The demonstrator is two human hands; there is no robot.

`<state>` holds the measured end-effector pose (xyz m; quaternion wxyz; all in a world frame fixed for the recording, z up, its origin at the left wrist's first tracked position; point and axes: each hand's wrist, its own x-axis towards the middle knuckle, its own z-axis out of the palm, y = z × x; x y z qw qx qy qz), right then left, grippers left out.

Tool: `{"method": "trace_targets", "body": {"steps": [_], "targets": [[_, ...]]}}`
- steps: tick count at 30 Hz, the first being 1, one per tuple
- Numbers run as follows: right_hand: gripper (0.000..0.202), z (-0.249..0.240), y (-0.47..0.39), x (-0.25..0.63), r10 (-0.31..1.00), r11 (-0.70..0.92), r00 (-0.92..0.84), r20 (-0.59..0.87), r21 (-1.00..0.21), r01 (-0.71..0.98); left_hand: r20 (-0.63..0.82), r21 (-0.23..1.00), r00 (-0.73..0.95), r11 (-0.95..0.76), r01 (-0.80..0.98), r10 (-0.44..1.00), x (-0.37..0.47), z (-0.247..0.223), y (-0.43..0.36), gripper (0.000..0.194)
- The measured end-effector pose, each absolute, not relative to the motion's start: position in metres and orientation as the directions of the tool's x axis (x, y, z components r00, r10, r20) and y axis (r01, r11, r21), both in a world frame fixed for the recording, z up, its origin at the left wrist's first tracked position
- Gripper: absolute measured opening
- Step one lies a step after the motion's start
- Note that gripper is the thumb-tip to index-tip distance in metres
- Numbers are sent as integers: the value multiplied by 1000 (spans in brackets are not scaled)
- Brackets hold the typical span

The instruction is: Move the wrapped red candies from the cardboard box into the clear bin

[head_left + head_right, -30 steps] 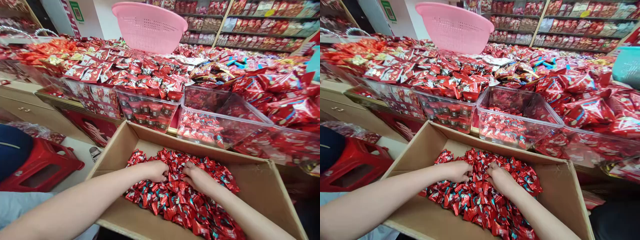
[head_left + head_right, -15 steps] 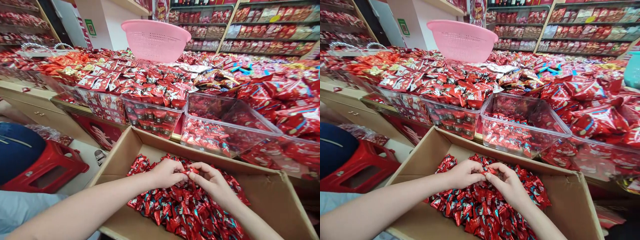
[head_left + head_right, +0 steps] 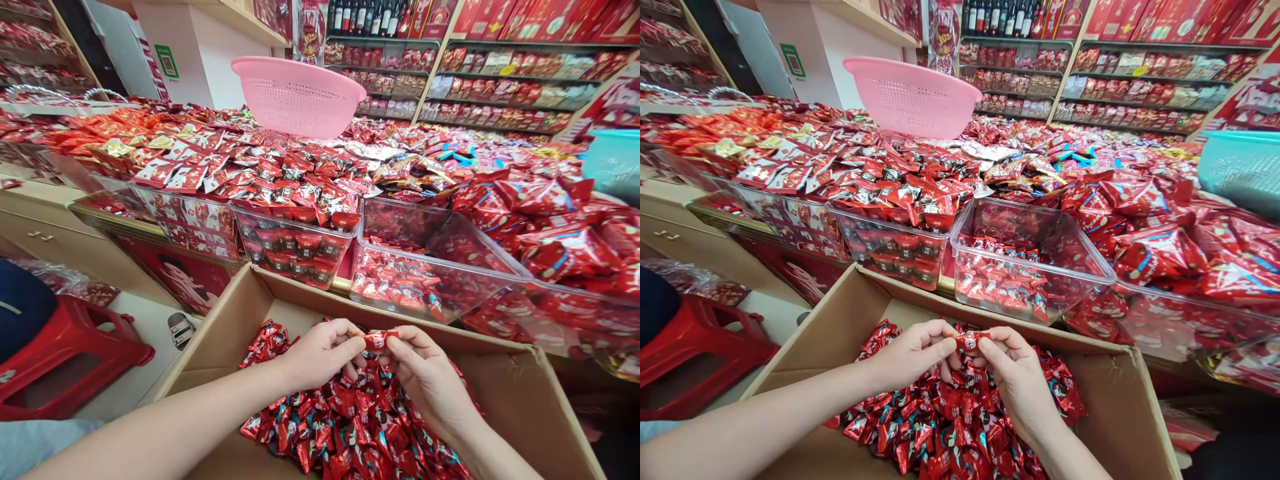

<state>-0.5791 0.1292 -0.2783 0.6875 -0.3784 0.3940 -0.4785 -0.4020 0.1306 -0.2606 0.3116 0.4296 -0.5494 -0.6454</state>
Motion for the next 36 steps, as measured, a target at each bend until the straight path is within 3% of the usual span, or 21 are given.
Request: {"method": "trace_targets", "body": {"steps": [3,6,10,15,20,26,29,32,34,36], "targets": [[10,-273,130,-584,-975,22,223,14,-987,160,-255,935,-475,-340,99,-842,-405,-258,132,37],[7,-270,133,-585,-940,-103,322,109,-994,36,-240,933,-397,-324,158,-886,-407,-255,133,32],[18,-273,137,-580,-962,-19,270,35,-998,61,-168,954,-316,-235,185,-934,-406,-257,131,35],[25,-282,137,-574,-956,123,273,-106,-991,45,-132,970,-343,-193,150,-930,-404,-261,132,49],[22,-279,137,-573,-945,98,312,-95,-995,-6,-163,964,-324,-220,148,-932,-404,-259,132,34],[22,-276,142,-566,-927,146,356,-119,-988,52,-151,951,-354,-233,204,-923,-404,-255,134,22],[18,-269,140,-567,-939,14,342,-37,-997,-71,-131,948,-371,-226,226,-919,-401,-251,135,22],[18,-239,132,-575,-876,-386,421,237,-867,-316,-105,932,-380,-224,286,-919,-397,-245,134,25],[24,-206,122,-584,-771,-621,476,422,-661,-421,-102,919,-394,-238,313,-913,-396,-242,133,28],[25,-168,107,-595,-690,-719,467,553,-448,-531,-125,923,-404,-255,287,-906,-395,-243,132,30]]}}
